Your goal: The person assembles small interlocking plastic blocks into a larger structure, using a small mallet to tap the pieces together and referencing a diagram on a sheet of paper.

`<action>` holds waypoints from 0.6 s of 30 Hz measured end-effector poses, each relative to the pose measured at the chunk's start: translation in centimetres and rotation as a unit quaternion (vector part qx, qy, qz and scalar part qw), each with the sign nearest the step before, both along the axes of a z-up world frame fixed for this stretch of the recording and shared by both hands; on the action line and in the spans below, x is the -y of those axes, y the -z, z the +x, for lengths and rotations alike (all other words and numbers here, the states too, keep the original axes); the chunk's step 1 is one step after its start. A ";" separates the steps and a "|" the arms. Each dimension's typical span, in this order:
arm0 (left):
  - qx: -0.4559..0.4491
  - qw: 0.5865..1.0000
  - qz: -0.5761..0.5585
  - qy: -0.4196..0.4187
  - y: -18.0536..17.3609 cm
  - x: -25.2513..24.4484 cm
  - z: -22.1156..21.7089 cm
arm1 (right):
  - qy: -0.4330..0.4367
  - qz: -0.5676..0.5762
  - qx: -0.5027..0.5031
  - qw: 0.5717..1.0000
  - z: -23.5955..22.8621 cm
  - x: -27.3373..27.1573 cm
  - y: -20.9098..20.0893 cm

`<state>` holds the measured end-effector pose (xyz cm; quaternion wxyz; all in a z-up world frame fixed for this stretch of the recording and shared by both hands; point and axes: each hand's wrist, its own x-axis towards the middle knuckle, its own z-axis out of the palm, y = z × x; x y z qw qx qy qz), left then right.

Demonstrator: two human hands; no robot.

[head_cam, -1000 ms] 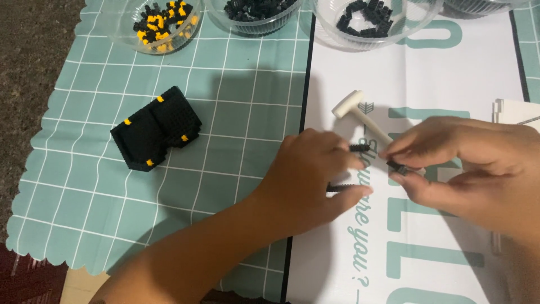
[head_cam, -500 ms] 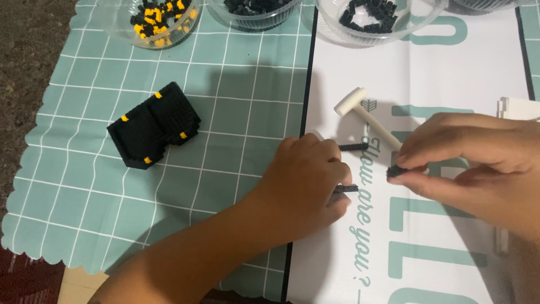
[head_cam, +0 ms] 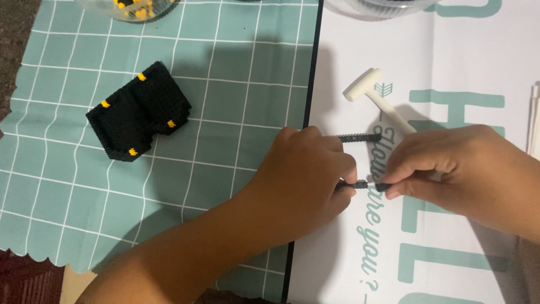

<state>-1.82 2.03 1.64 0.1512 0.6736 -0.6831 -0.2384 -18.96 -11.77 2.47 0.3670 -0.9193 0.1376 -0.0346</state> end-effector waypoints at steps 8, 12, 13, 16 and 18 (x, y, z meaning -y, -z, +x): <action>0.003 1.000 -0.025 0.006 0.0 -0.1 0.0 | 0.017 -0.034 0.003 0.999 -0.2 -0.1 1.1; -0.001 1.000 -0.025 0.003 0.2 -0.2 -0.1 | 0.013 -0.019 0.025 0.999 -0.2 -0.4 1.0; 0.000 1.000 -0.026 0.002 0.2 -0.2 -0.1 | 0.016 -0.016 0.019 1.000 -0.2 -0.4 0.9; 0.001 1.000 -0.031 0.002 0.1 -0.2 -0.1 | 0.016 -0.016 0.022 0.999 -0.1 -0.4 0.9; 0.000 0.999 -0.035 0.002 0.2 -0.2 -0.1 | 0.015 -0.017 0.030 0.999 -0.1 -0.5 1.0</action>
